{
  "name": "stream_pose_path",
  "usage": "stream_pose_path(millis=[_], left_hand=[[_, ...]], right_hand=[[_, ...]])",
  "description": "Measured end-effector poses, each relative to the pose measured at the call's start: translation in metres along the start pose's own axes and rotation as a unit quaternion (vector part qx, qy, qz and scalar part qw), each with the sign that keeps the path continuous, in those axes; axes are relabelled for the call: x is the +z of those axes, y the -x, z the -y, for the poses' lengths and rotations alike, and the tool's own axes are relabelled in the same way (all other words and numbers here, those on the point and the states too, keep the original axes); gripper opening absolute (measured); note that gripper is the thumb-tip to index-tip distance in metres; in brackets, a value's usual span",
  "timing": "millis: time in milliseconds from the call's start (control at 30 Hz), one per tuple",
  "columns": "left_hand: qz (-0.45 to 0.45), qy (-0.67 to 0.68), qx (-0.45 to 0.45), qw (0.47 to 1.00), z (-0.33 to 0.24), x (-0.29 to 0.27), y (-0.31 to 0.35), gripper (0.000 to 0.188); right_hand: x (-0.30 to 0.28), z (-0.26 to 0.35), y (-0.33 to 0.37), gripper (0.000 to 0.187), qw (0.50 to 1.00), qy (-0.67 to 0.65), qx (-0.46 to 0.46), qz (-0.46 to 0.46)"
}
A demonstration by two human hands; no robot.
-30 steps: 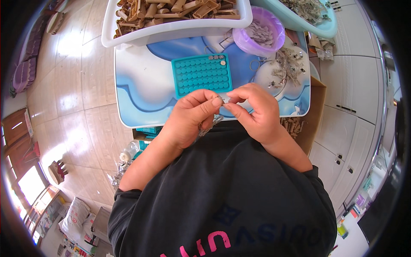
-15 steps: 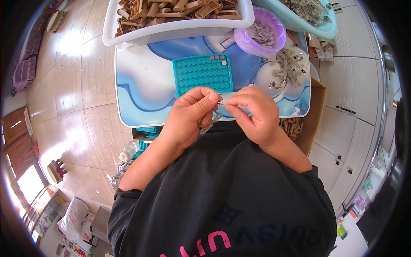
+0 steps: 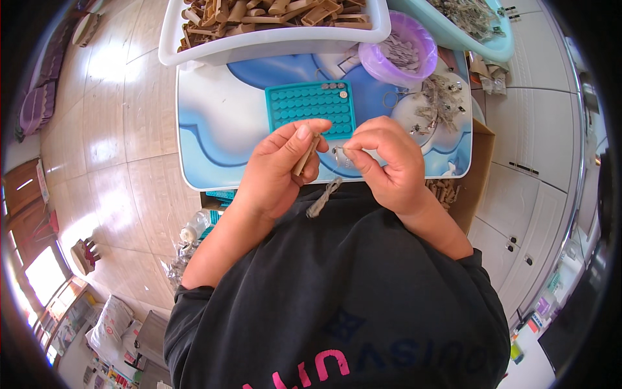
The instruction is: The person assembles small electronic connectors by hand, inserting pins into plastic housings.
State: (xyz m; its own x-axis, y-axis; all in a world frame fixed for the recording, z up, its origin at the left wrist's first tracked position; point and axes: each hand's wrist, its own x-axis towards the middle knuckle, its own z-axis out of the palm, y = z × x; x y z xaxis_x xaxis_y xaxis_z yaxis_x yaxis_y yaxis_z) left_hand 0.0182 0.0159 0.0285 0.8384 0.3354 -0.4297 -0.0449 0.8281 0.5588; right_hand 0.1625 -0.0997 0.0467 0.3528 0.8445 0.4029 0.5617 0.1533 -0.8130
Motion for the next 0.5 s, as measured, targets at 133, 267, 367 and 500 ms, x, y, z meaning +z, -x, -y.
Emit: stream_pose_path(millis=[133, 267, 367, 500], left_hand=[[-0.046, 0.034, -0.007, 0.998, 0.004, 0.004, -0.001, 0.030], [0.013, 0.063, -0.013, 0.998, 0.009, -0.003, -0.002, 0.030], [0.018, 0.063, -0.012, 0.998, 0.010, -0.001, -0.002, 0.030], [-0.012, 0.033, -0.007, 0.999, 0.008, 0.004, 0.000, 0.034]], right_hand=[[0.013, -0.006, 0.002, 0.010, 0.999, -0.044, -0.002, -0.009], [0.022, -0.005, 0.001, 0.011, 0.998, -0.039, 0.019, -0.048], [0.024, -0.008, 0.004, 0.011, 0.998, -0.030, 0.034, -0.045], [0.023, -0.011, 0.005, 0.013, 0.998, 0.039, 0.032, -0.030]])
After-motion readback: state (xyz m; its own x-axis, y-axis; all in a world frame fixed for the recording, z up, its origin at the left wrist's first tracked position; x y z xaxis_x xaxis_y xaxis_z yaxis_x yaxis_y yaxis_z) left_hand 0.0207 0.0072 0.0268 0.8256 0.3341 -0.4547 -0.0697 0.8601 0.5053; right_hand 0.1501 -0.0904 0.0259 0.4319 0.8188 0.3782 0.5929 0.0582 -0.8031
